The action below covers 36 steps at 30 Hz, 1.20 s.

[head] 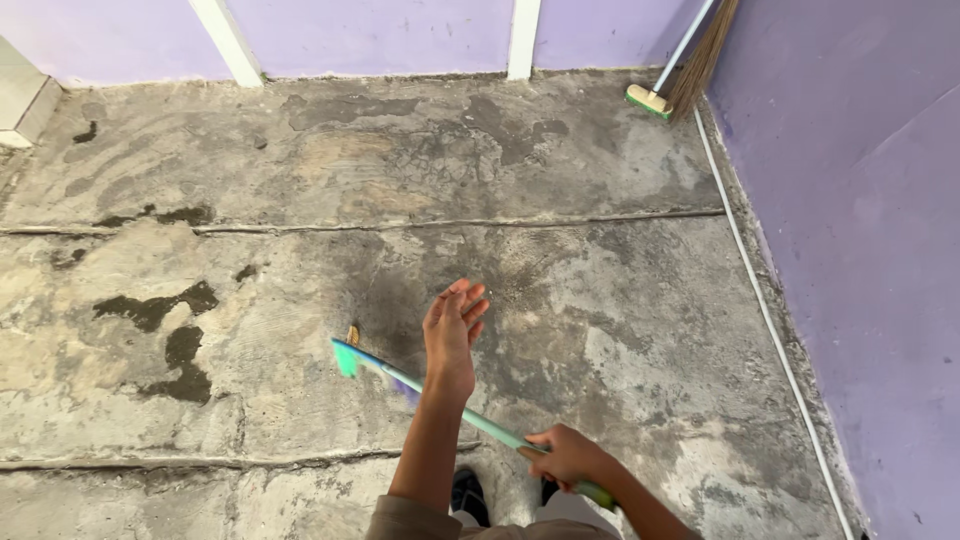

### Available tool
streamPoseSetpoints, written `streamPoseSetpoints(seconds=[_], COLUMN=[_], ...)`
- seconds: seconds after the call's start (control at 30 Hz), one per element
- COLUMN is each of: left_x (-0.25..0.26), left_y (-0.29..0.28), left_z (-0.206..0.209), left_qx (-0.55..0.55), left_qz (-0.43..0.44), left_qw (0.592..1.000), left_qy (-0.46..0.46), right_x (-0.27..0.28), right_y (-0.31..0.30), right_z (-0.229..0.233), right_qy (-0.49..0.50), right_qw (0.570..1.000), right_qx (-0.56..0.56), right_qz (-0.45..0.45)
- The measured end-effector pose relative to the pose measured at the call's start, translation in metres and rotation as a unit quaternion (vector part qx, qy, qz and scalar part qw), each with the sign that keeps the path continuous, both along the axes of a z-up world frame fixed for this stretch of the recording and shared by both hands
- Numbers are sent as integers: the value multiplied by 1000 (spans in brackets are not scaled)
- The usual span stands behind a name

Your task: The person sweeps debris across a concrete floor using a small hand broom, gathering the material into a pile and moving it toward an edge.

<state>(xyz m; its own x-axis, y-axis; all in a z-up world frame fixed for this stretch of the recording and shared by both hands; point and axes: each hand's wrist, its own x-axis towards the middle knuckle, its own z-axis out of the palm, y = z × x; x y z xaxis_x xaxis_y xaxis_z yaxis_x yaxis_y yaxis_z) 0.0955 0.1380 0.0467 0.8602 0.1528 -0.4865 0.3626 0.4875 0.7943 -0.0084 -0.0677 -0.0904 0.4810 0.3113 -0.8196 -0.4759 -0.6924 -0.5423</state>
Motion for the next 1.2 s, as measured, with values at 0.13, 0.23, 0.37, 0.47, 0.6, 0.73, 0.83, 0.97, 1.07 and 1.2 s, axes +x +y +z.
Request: streamPoseSetpoints(seconds=[0.13,0.23,0.37,0.47,0.6,0.73,0.83,0.97,1.07,1.2], left_x=[0,2,3,10,24,40,50,62,67,69], left_y=[2,-12,-34,-49,-69,-83,-87,-90,-94,-96], left_z=[-9,-20,-27,-23,-10,2,6,7,5,0], left_qx=[2,-25,-22,-12,2,8,19,28,37,36], left_qz=[-7,-20,-50,-64,-66,-59,-50,-26,-24,-21], left_qw=[1000,999,998,998,997,998,998,999,999,999], left_qy=[12,8,11,26,28,29,34,23,20,-1], right_x=[-32,-45,-63,-68,-61,-29,-7,29,56,80], right_y=[-48,-106,-192,-261,-349,-391,-384,-303,-210,-84], right_z=[20,16,-5,-28,-55,-62,-71,-97,-119,-106], right_qy=[-27,-29,-49,-75,-74,-50,-49,-57,-58,-41], right_qw=[995,981,940,917,869,881,841,916,967,987], right_qx=[3,-37,-119,-172,-189,-229,-257,-227,-220,-154], right_qz=[-91,-189,-316,-351,-451,-411,-473,-326,-118,25])
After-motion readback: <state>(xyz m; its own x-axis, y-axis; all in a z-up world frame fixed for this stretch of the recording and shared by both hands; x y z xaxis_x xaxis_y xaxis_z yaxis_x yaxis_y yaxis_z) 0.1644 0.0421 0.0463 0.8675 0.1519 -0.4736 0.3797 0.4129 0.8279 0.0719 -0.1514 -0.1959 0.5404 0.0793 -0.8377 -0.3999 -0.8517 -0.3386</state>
